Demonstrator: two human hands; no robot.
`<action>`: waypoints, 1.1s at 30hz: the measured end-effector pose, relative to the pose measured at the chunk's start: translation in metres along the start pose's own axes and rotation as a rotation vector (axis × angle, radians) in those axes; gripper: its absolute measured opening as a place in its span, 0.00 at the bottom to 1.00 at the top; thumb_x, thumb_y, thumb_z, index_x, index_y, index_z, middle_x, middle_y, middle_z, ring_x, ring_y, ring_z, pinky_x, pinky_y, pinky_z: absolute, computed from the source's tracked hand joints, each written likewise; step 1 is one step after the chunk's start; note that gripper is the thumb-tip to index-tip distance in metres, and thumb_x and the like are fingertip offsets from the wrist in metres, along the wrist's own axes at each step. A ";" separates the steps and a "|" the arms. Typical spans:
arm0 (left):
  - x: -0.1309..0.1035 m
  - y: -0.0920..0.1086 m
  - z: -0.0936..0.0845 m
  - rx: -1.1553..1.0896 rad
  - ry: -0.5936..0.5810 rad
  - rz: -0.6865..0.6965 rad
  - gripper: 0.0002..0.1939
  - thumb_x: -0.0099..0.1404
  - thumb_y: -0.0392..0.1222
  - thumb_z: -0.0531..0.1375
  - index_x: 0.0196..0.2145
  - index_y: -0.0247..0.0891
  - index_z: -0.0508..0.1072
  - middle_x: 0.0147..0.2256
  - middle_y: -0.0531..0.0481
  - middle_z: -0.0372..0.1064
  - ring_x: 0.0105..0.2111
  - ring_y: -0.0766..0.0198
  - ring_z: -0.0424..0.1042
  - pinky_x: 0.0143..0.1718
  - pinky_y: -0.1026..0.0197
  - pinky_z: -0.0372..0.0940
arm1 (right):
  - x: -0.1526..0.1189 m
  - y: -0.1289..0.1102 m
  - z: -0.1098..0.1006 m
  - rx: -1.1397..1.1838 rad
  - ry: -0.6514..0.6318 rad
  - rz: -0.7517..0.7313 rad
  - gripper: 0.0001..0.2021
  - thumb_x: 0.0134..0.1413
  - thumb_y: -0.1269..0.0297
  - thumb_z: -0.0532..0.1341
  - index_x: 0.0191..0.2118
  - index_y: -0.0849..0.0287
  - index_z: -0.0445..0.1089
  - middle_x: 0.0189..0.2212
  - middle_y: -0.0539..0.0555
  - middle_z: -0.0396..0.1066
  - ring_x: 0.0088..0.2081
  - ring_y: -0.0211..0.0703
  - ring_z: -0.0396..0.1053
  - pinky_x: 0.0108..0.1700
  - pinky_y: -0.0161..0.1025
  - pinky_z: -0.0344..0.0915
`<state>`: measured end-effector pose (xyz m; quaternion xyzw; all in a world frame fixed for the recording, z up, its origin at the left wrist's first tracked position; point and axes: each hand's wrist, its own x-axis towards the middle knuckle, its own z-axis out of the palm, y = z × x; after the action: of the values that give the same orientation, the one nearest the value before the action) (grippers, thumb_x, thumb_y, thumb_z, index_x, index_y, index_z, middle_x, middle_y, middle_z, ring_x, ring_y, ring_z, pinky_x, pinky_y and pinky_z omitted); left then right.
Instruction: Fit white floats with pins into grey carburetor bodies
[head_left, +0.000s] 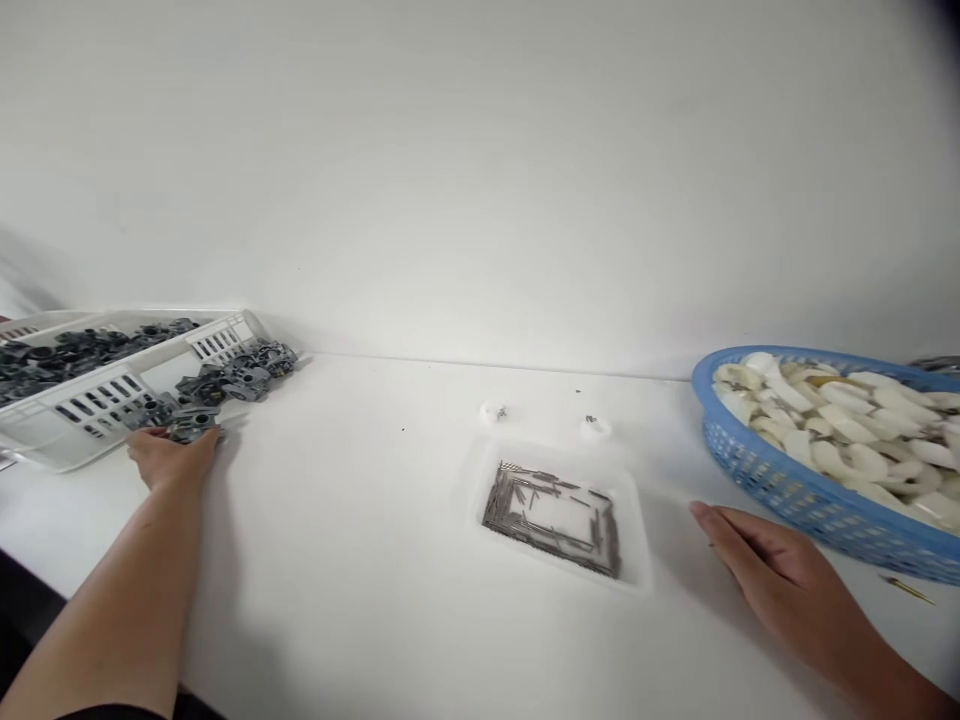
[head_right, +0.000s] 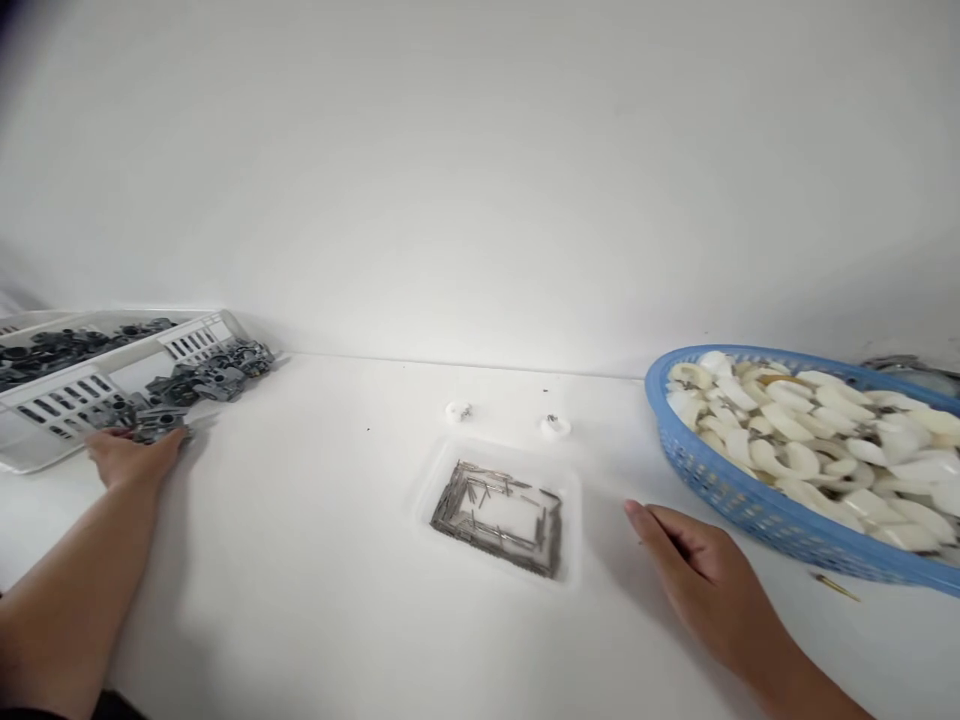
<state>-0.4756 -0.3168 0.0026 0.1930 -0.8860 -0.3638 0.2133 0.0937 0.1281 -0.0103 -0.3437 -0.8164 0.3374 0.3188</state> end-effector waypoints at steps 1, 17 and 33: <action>-0.006 -0.003 -0.005 -0.015 -0.005 0.003 0.41 0.44 0.47 0.74 0.50 0.43 0.57 0.56 0.45 0.63 0.57 0.46 0.69 0.61 0.37 0.65 | -0.001 -0.004 0.000 0.025 -0.045 0.041 0.26 0.64 0.45 0.56 0.24 0.55 0.45 0.22 0.46 0.39 0.23 0.36 0.43 0.23 0.37 0.44; -0.175 -0.032 -0.097 -0.032 -0.218 0.303 0.38 0.50 0.51 0.69 0.56 0.36 0.64 0.55 0.29 0.70 0.54 0.35 0.72 0.57 0.37 0.66 | -0.004 -0.017 -0.014 0.056 -0.193 -0.129 0.26 0.63 0.45 0.53 0.23 0.55 0.42 0.19 0.45 0.43 0.23 0.35 0.44 0.25 0.36 0.45; -0.401 0.017 -0.109 -0.723 -0.348 0.668 0.29 0.54 0.49 0.66 0.44 0.45 0.50 0.48 0.42 0.66 0.47 0.56 0.76 0.47 0.51 0.74 | -0.004 -0.015 -0.041 -0.095 -0.205 -0.091 0.21 0.64 0.51 0.55 0.23 0.56 0.56 0.21 0.49 0.63 0.24 0.37 0.55 0.28 0.38 0.47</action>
<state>-0.0875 -0.1673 -0.0100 -0.2493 -0.7394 -0.5853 0.2202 0.1219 0.1304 0.0231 -0.2847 -0.8746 0.3168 0.2318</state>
